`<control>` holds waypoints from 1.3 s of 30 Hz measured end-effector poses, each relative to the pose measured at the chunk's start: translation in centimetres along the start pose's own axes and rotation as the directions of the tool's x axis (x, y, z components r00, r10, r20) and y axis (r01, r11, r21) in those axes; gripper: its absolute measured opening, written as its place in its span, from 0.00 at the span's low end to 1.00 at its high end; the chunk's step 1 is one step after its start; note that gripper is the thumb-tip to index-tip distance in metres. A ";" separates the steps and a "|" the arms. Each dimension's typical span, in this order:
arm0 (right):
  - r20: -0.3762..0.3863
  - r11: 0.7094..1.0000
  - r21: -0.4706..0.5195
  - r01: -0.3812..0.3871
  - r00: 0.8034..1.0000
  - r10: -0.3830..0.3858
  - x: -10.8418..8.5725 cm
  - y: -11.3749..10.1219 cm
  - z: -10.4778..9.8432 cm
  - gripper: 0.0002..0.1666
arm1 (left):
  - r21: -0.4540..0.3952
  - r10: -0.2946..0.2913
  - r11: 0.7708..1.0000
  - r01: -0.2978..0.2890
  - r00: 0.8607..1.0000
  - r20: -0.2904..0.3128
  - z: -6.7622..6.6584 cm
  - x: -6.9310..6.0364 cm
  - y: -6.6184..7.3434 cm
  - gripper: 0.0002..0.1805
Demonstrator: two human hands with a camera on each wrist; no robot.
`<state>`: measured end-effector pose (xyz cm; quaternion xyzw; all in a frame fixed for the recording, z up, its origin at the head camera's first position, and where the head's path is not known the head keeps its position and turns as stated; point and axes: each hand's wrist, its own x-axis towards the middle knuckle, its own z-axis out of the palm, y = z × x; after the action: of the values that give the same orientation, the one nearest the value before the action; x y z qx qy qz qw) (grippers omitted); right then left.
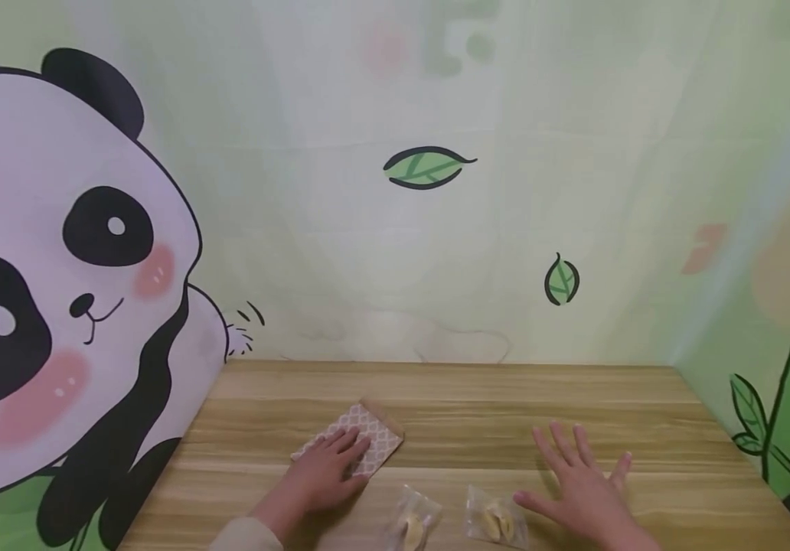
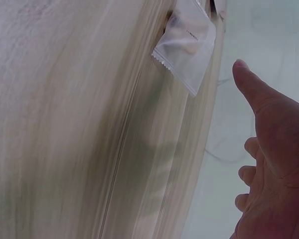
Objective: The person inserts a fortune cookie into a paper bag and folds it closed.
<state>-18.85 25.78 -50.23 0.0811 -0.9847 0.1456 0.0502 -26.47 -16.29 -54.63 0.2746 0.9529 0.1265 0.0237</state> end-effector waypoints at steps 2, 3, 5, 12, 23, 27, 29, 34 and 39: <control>0.017 1.000 0.006 0.004 1.000 -0.004 0.2 -0.2 0.0 0.65 | 0.018 0.044 0.999 -0.044 0.999 -0.011 -0.1 -0.8 -0.7 0.35; 0.023 1.000 0.007 0.008 1.000 -0.008 0.3 -0.4 -0.1 0.65 | 0.026 0.066 0.998 -0.065 0.998 -0.017 -0.2 -1.1 -1.0 0.35; 0.030 1.000 0.004 0.014 0.999 -0.014 0.5 -0.6 -0.1 0.65 | 0.053 0.108 0.993 -0.106 0.994 -0.034 -0.4 -1.9 -1.6 0.35; 0.046 1.000 -0.007 0.011 0.999 -0.011 0.7 -0.9 -0.3 0.65 | 0.104 0.182 0.978 -0.182 0.983 0.004 -1.0 -4.6 -2.7 0.35; 0.033 0.999 -0.032 0.043 0.999 -0.042 1.1 -1.5 0.1 0.65 | 0.047 0.069 0.997 -0.065 0.995 -0.079 -1.1 -4.4 -1.3 0.35; 0.016 0.996 -0.055 0.075 0.997 -0.074 1.7 -2.2 0.1 0.63 | -0.062 -0.141 0.989 0.133 0.979 -0.148 -0.1 -3.0 0.2 0.40; 0.015 0.994 -0.052 0.099 0.995 -0.098 2.2 -2.9 0.1 0.63 | -0.084 -0.200 0.978 0.189 0.967 -0.159 0.8 -2.3 0.7 0.42; 0.051 0.989 -0.019 0.145 0.988 -0.144 3.9 -5.2 0.1 0.62 | -0.079 -0.248 0.968 0.240 0.961 -0.123 1.8 -1.2 1.9 0.46; 0.095 0.974 -0.008 0.225 0.970 -0.223 5.9 -7.1 0.8 0.59 | -0.033 -0.203 0.979 0.200 0.972 -0.117 2.1 -1.0 2.5 0.46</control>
<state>-23.42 18.01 -48.29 0.1978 -0.9719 0.1258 0.0208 -24.09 -14.36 -56.06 0.1682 0.9741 0.1497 -0.0181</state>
